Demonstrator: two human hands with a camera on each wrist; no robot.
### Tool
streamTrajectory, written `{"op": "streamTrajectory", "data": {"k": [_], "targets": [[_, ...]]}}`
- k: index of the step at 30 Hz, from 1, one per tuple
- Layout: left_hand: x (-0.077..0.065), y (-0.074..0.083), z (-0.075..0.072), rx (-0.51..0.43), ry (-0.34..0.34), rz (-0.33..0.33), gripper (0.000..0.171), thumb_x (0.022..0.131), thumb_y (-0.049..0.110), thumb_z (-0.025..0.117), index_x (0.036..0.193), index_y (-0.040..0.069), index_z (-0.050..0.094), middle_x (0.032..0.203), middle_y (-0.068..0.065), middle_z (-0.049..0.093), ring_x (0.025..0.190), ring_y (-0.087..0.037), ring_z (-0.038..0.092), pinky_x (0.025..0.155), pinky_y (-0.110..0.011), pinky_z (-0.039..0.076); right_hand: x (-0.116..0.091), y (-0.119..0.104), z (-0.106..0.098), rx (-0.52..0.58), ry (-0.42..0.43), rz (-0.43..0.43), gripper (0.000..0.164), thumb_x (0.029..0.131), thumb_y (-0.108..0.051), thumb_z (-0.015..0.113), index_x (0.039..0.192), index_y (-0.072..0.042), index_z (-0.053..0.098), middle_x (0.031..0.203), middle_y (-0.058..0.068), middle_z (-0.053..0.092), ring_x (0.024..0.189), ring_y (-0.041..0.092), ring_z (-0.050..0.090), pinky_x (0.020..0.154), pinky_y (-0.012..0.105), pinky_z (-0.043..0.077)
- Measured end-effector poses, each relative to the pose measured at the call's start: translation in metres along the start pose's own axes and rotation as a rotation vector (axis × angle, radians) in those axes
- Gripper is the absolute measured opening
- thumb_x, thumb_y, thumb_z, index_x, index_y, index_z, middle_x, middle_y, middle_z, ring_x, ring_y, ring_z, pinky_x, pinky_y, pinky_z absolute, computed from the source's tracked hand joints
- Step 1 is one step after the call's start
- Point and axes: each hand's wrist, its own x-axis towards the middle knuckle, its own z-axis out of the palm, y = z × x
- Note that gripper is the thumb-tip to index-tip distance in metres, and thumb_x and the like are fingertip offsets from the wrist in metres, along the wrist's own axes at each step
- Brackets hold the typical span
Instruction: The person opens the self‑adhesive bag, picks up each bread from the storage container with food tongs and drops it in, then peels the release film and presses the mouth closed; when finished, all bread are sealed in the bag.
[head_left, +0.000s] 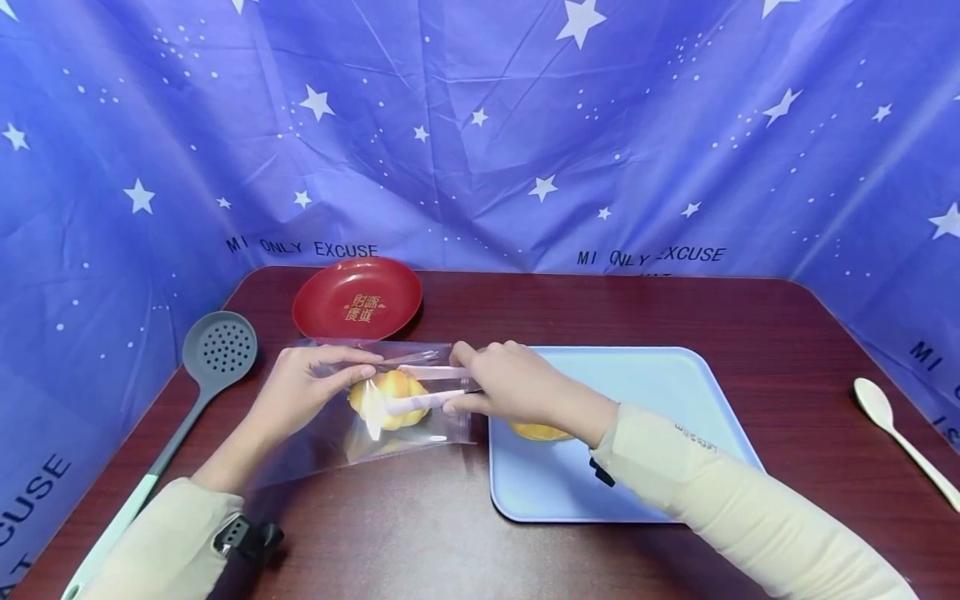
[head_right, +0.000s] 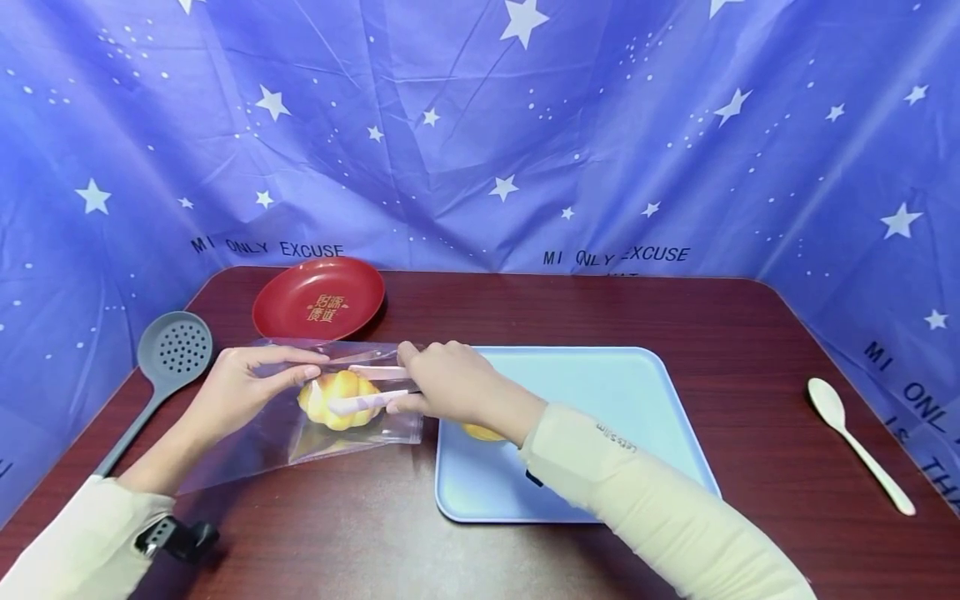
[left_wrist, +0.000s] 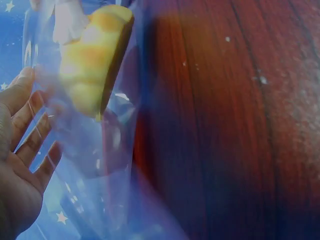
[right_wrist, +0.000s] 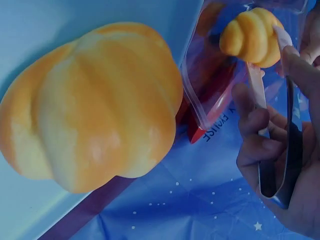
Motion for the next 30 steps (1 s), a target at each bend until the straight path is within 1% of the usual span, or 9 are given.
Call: {"op": "streamTrajectory", "data": {"k": [1,4,8,12,15,19,22,26,30], "targets": [[0.000,0.001,0.000,-0.006,-0.004,-0.006,0.022,0.078,0.024,0.072,0.099,0.027,0.071,0.094,0.013,0.067,0.091,-0.002,0.060,0.071,-0.021,0.051,0.000,0.001,0.000,0.023,-0.007,-0.001,0.048,0.079,-0.055,0.060,0.102,-0.014,0.052,0.056,-0.007,0.047,0.048,0.010,0.045,0.047,0.024,0.039],[-0.002,0.010,-0.001,-0.035,-0.018,-0.012,0.021,0.078,0.017,0.072,0.099,0.020,0.071,0.091,0.008,0.069,0.088,-0.006,0.062,0.069,-0.020,0.051,-0.001,0.004,-0.001,0.078,-0.016,0.005,0.048,0.079,-0.056,0.060,0.104,-0.015,0.052,0.056,-0.007,0.048,0.048,0.009,0.044,0.047,0.024,0.038],[-0.005,0.026,-0.004,-0.037,-0.019,-0.061,0.021,0.078,0.012,0.071,0.099,0.013,0.071,0.090,0.002,0.069,0.085,-0.008,0.061,0.066,-0.020,0.050,-0.001,0.007,-0.001,0.161,-0.030,0.025,0.050,0.078,-0.059,0.058,0.108,-0.019,0.054,0.059,-0.008,0.051,0.050,0.007,0.045,0.049,0.023,0.039],[-0.007,0.034,-0.004,-0.018,-0.009,-0.097,0.019,0.079,0.011,0.070,0.098,0.012,0.071,0.089,0.003,0.069,0.083,-0.006,0.060,0.066,-0.021,0.050,0.000,0.010,0.001,0.196,-0.044,0.007,0.052,0.079,-0.059,0.056,0.112,-0.020,0.055,0.061,-0.009,0.052,0.052,0.007,0.045,0.051,0.024,0.039],[-0.007,0.035,-0.004,-0.019,0.009,-0.084,0.018,0.078,0.011,0.071,0.096,0.011,0.071,0.088,0.003,0.069,0.082,-0.006,0.061,0.067,-0.022,0.050,0.001,0.011,0.004,0.192,-0.047,-0.017,0.052,0.080,-0.058,0.055,0.115,-0.020,0.055,0.061,-0.009,0.052,0.053,0.006,0.044,0.052,0.024,0.039],[-0.007,0.034,-0.004,-0.028,0.034,-0.043,0.017,0.077,0.011,0.073,0.094,0.011,0.072,0.085,0.003,0.069,0.081,-0.007,0.061,0.065,-0.022,0.050,0.002,0.012,0.005,0.187,-0.051,-0.037,0.052,0.081,-0.058,0.054,0.116,-0.020,0.056,0.060,-0.009,0.051,0.051,0.006,0.043,0.052,0.024,0.039],[-0.006,0.034,-0.004,-0.020,0.052,-0.017,0.016,0.076,0.010,0.073,0.092,0.011,0.072,0.084,0.003,0.069,0.079,-0.006,0.061,0.062,-0.021,0.048,0.003,0.011,0.005,0.179,-0.057,-0.058,0.051,0.083,-0.056,0.053,0.118,-0.019,0.054,0.062,-0.009,0.052,0.051,0.005,0.044,0.053,0.024,0.040],[-0.004,0.033,-0.005,-0.014,0.076,-0.013,0.016,0.075,0.008,0.074,0.090,0.010,0.073,0.082,0.001,0.070,0.078,-0.006,0.062,0.062,-0.018,0.049,0.004,0.009,0.006,0.143,-0.065,-0.094,0.052,0.085,-0.053,0.053,0.122,-0.017,0.052,0.066,-0.011,0.053,0.056,0.005,0.048,0.057,0.024,0.043],[-0.001,0.034,-0.007,-0.037,0.075,-0.012,0.016,0.074,0.007,0.074,0.090,0.009,0.072,0.082,0.001,0.070,0.077,-0.007,0.063,0.065,-0.018,0.050,0.005,0.007,0.006,0.138,-0.062,-0.117,0.054,0.084,-0.052,0.055,0.125,-0.017,0.052,0.069,-0.012,0.054,0.060,0.004,0.050,0.060,0.024,0.044]]}}
